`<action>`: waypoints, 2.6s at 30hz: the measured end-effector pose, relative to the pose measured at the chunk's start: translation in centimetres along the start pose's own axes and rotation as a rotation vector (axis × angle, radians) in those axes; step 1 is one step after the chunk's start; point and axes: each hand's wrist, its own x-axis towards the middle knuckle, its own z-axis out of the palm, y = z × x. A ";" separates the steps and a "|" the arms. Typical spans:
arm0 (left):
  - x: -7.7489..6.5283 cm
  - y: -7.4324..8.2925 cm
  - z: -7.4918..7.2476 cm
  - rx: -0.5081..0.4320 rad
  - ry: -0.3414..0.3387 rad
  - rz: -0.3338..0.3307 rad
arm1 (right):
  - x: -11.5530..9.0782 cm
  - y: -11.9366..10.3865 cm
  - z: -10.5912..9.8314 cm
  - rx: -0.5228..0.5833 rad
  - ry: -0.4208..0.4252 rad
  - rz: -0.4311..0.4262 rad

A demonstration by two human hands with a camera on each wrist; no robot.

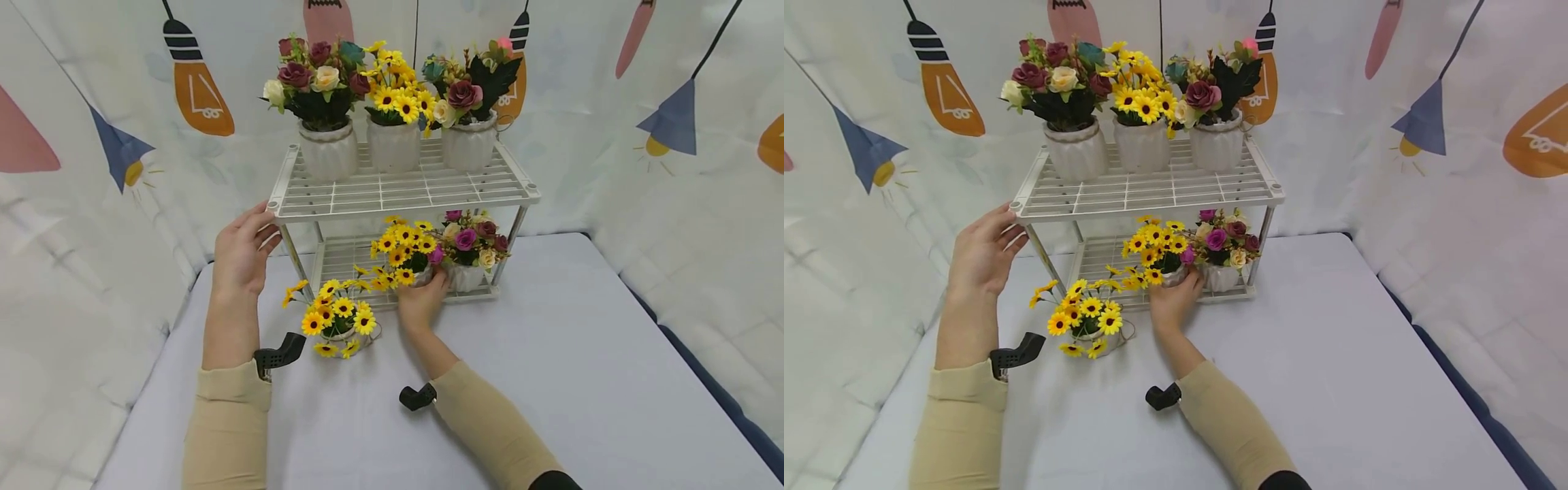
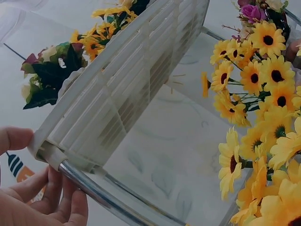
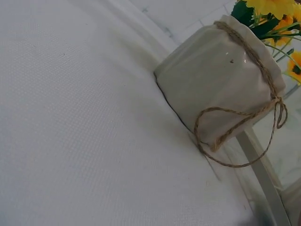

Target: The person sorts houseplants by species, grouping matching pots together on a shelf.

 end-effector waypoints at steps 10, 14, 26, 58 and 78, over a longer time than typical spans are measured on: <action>0.0 -0.1 -0.2 -0.034 -0.011 0.017 | -0.6 -0.4 -0.3 0.060 -0.032 0.033; 0.0 -0.1 -0.3 -0.027 -0.008 0.022 | -1.1 -0.7 -1.2 0.037 -0.045 0.044; 0.0 -0.1 -0.2 -0.009 -0.006 0.018 | -3.7 -2.0 -3.9 0.196 -0.191 0.022; 0.0 -0.2 0.0 -0.028 0.003 0.013 | -11.3 -1.5 -2.2 0.186 -0.701 -0.004; -0.1 -0.1 0.1 -0.020 -0.001 0.013 | -11.6 -1.2 -0.1 0.150 -0.666 -0.085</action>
